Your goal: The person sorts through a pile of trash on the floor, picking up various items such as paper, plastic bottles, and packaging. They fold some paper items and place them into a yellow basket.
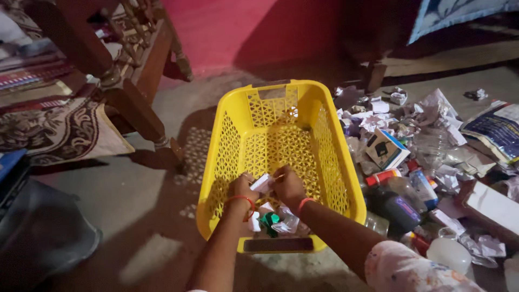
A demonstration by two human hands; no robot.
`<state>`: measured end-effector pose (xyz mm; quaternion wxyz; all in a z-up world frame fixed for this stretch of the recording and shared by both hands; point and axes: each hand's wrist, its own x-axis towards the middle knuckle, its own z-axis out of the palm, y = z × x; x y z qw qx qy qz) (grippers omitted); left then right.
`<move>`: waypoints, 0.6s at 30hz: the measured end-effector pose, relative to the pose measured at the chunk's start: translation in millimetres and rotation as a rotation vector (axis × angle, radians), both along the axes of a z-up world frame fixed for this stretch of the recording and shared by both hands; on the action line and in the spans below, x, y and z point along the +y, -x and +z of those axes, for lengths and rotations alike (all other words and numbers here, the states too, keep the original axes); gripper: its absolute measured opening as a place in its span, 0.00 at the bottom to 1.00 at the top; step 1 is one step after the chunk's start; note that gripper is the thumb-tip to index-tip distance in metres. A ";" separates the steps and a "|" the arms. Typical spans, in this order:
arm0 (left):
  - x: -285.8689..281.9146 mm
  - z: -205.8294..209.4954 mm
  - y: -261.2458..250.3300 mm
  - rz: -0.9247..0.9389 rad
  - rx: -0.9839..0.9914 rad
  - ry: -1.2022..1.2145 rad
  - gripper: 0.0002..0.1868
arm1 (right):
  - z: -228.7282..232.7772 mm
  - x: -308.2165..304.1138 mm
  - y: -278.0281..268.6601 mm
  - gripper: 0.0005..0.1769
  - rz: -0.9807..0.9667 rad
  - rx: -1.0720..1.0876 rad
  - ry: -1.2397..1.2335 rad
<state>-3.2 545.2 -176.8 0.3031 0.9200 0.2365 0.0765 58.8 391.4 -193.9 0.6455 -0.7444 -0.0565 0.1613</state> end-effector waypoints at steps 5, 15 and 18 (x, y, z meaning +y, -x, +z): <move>14.3 -29.1 -5.5 0.091 0.145 0.029 0.27 | -51.8 22.5 -13.4 0.07 0.050 -0.166 0.124; 38.7 -114.8 -15.9 0.119 0.285 -0.055 0.16 | -88.9 30.7 -12.2 0.22 0.251 -0.218 0.273; 36.2 -121.1 -16.3 0.092 0.382 -0.062 0.14 | -103.9 28.7 -16.3 0.21 0.381 -0.221 0.224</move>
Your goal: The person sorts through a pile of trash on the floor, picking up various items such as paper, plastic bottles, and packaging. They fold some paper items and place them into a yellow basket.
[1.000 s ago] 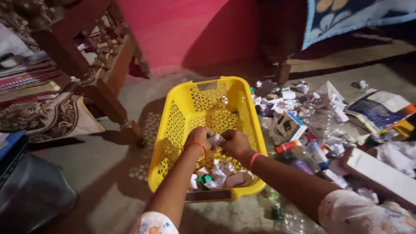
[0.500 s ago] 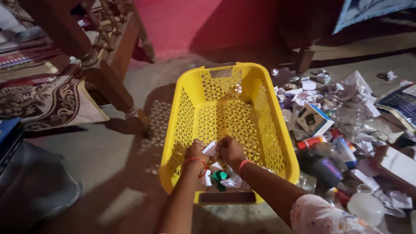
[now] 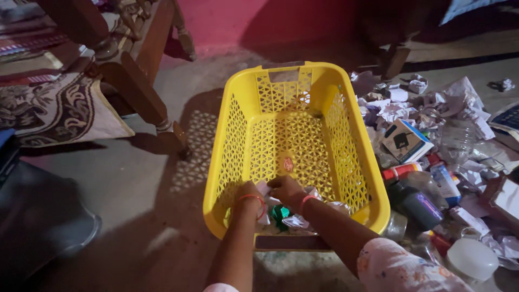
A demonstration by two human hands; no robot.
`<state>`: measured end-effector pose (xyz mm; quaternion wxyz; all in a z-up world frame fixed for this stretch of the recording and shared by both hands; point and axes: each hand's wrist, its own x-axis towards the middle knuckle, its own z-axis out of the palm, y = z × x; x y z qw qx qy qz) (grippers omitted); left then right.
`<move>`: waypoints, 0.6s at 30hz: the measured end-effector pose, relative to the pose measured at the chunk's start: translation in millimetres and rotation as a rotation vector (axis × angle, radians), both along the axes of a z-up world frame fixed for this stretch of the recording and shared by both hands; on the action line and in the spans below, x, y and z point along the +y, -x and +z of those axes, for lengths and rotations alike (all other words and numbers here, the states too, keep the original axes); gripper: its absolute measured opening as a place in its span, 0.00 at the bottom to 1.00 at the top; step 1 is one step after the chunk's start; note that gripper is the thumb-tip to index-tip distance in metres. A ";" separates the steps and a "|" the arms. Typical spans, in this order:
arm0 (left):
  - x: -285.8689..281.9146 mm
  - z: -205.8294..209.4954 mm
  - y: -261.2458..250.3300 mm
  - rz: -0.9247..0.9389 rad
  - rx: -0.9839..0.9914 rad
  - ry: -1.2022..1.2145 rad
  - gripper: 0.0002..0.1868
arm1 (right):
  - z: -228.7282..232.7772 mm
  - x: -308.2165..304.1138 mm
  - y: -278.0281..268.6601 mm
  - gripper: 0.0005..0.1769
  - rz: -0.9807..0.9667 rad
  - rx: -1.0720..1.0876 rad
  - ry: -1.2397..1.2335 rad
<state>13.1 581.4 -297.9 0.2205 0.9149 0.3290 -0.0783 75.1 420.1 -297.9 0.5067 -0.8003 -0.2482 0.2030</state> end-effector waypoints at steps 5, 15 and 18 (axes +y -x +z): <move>-12.2 -0.3 10.4 -0.035 0.160 0.041 0.15 | -6.4 4.8 0.4 0.23 0.044 0.184 0.140; -37.6 51.3 11.5 -0.025 0.100 -0.035 0.16 | 27.5 -4.9 -1.2 0.17 0.091 -0.175 0.093; -55.7 92.0 13.5 -0.112 0.174 -0.075 0.15 | 54.7 -25.5 -8.0 0.18 0.067 -0.078 0.058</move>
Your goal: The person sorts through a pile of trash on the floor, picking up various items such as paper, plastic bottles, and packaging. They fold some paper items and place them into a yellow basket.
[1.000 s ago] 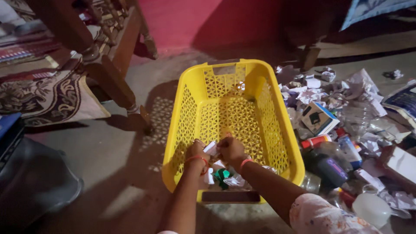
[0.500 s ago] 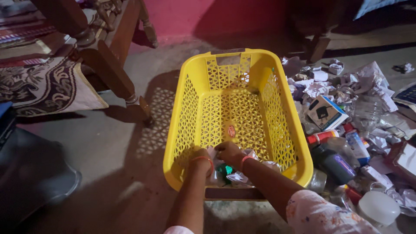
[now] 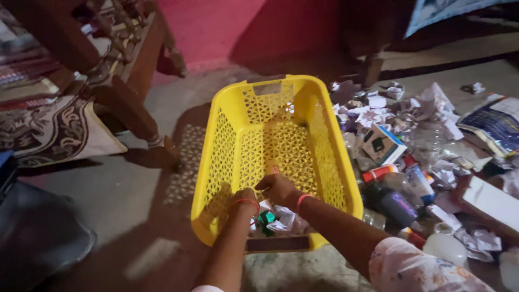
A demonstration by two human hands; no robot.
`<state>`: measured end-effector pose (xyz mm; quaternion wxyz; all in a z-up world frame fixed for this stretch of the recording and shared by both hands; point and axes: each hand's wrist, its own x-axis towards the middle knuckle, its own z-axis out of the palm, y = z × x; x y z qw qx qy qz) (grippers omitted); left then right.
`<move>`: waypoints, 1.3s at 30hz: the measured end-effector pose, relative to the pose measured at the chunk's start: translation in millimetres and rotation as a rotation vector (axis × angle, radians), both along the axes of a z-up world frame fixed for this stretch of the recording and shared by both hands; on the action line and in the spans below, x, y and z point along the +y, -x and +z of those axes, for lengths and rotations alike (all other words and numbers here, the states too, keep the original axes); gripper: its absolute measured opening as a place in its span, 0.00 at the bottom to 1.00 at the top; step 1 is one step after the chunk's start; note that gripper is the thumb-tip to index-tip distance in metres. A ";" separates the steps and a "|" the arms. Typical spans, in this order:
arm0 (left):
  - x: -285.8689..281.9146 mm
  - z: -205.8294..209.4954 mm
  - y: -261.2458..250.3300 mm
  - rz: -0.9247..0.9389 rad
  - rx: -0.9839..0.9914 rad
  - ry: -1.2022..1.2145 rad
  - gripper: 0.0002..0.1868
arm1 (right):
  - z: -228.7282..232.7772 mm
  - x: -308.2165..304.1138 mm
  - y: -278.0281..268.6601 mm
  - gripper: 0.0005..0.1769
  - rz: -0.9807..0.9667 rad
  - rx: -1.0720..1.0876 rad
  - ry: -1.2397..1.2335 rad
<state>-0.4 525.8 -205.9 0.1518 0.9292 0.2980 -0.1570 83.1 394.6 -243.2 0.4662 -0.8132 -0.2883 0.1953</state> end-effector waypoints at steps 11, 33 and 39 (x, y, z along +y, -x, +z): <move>-138.2 139.4 -23.9 -0.123 -0.422 0.008 0.16 | 132.2 -139.6 -0.6 0.13 -0.163 -0.128 -0.128; -477.8 44.8 -33.7 -0.371 -0.554 0.261 0.11 | 69.9 -534.7 3.7 0.13 -0.550 0.133 0.011; -504.8 25.8 -20.7 -0.409 -0.664 0.240 0.12 | 31.4 -592.4 37.5 0.13 -0.748 0.278 0.136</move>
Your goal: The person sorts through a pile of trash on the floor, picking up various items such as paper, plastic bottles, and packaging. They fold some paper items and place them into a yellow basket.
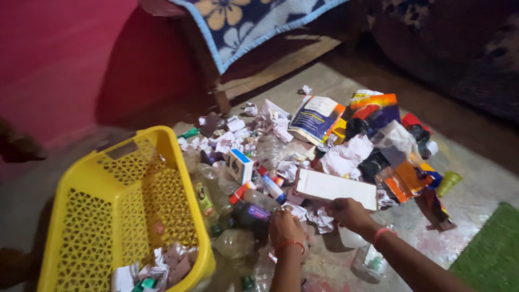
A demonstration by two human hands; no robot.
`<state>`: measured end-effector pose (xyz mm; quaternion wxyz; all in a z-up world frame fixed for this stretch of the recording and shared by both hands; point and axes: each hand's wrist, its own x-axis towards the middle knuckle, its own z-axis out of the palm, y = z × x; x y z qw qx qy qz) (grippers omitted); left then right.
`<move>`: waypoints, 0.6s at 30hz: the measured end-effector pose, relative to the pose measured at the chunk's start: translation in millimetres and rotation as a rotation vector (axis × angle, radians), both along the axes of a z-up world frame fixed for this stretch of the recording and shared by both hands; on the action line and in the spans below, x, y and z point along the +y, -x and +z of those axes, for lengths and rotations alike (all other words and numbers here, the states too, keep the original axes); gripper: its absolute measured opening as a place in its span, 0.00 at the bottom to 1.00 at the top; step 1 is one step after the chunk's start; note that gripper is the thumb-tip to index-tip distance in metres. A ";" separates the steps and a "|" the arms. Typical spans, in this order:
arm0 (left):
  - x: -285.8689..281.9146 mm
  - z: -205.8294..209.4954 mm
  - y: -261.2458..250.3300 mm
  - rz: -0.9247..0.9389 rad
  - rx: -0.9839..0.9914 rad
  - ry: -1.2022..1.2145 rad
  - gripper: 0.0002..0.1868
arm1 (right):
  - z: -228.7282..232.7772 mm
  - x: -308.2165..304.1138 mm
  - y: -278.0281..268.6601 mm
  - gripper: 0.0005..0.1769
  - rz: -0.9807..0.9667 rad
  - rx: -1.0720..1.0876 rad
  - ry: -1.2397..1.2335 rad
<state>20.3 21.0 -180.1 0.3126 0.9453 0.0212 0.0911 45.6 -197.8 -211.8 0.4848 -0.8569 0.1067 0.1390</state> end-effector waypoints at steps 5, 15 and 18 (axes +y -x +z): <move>-20.4 -6.9 -2.9 -0.018 0.106 -0.095 0.11 | -36.8 -21.7 8.1 0.11 0.014 0.000 -0.098; 23.8 -87.1 -35.1 0.100 -0.002 0.112 0.07 | -62.8 21.6 -6.2 0.12 0.146 -0.098 -0.095; 19.0 -90.8 -36.7 0.097 0.094 0.147 0.08 | -67.6 41.2 -13.0 0.14 0.282 -0.359 0.002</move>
